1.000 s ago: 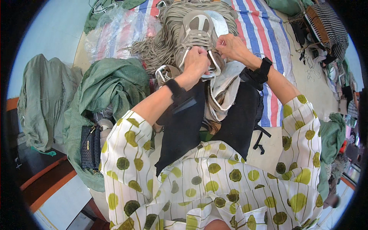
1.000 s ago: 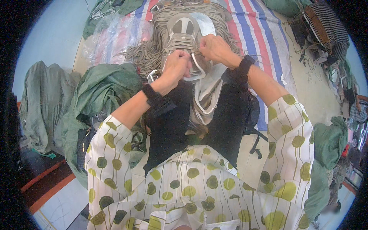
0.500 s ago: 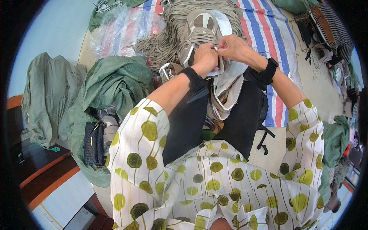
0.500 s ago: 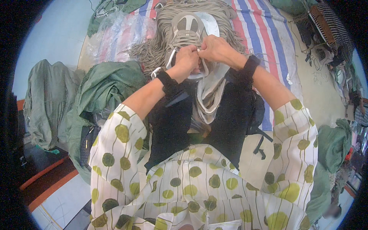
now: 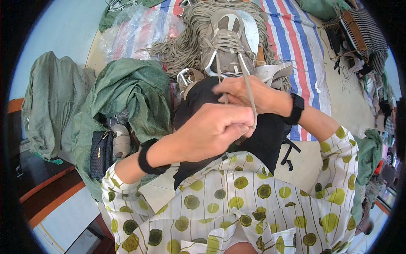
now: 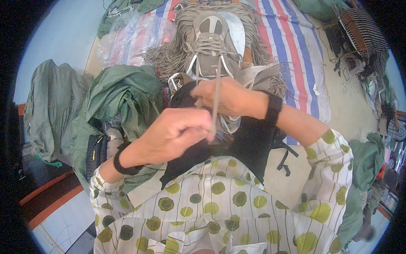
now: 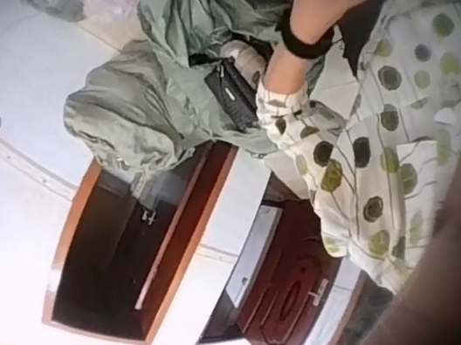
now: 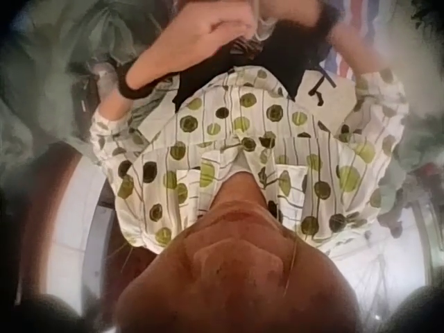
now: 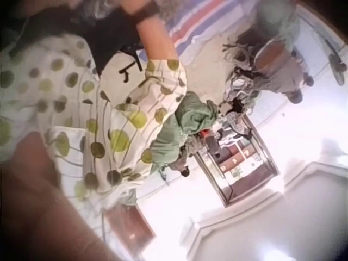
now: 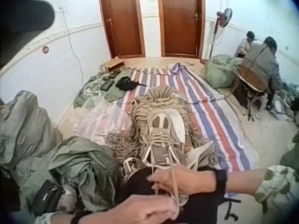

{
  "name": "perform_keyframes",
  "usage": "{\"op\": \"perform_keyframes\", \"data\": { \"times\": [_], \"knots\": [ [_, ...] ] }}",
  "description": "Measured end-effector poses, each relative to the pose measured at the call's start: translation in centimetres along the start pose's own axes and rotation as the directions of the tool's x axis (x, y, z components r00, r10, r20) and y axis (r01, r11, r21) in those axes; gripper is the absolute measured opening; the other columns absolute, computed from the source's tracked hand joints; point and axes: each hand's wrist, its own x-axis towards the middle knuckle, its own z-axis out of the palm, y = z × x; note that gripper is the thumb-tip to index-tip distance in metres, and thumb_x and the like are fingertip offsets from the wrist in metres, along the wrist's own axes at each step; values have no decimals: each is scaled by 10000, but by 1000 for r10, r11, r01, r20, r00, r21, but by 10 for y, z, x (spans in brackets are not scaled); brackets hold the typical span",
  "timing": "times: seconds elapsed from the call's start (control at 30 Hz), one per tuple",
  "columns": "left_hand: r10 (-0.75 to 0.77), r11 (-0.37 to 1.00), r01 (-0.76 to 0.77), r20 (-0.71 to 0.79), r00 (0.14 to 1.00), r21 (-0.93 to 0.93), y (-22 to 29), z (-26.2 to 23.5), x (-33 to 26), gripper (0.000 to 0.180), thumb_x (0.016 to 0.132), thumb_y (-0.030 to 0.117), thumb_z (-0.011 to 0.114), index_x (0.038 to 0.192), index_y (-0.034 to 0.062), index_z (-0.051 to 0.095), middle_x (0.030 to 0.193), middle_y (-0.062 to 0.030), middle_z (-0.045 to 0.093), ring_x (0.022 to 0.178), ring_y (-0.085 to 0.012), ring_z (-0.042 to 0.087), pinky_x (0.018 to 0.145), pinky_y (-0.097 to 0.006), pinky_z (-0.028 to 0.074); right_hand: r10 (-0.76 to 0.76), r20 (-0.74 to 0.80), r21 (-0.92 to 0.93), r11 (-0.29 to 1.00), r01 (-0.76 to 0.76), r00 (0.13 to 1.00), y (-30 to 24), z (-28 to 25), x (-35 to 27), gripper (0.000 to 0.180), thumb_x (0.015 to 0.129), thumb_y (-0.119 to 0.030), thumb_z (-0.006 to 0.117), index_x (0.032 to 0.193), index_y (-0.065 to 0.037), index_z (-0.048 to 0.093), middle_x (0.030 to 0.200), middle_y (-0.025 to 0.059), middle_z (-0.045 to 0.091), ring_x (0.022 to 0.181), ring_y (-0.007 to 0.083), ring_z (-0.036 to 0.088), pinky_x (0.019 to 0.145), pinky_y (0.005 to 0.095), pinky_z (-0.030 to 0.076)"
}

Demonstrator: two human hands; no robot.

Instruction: The person is lacing a pair of white and grey sneakers while sitting on the floor surrounded by bags of materials.

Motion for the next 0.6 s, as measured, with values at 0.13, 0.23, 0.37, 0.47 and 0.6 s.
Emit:
{"op": "perform_keyframes", "data": {
  "times": [0.13,0.23,0.37,0.47,0.6],
  "knots": [
    [226,799,63,-395,890,598,-25,-8,12,71,749,73,526,770,94,590,793,-85,529,695,-269,550,576,-353,436,165,-7,-228,960,-162,986,-3,-2,-9,210,773,-117,534,954,-9,540,640,140,545,627,336,566,570,393,455],
    [268,727,235,-582,768,645,-76,-41,47,41,745,111,560,759,105,599,798,-77,526,711,-257,561,578,-368,445,271,-39,12,963,-271,962,5,0,-22,167,827,-137,509,868,17,560,637,134,556,599,258,594,554,345,462],
    [395,492,211,-432,811,845,-111,-52,89,56,705,124,594,747,87,596,790,-80,521,775,-247,543,615,-371,432,327,-17,275,910,-310,945,2,21,-15,216,865,-168,487,827,30,566,635,105,568,580,176,607,545,289,461],
    [404,247,164,-255,879,955,-118,-55,106,74,675,110,602,740,76,591,804,-74,523,792,-227,534,659,-355,410,324,-34,256,917,-305,945,4,22,-10,228,868,-168,484,810,35,568,630,110,568,576,175,605,548,281,462],
    [342,37,18,-30,939,999,-120,-57,117,131,658,60,566,783,67,530,814,-77,508,861,-236,515,697,-349,382,299,-99,233,934,-270,949,9,26,-14,247,866,-182,490,776,35,564,611,108,559,549,172,587,535,282,453]
  ]
}}
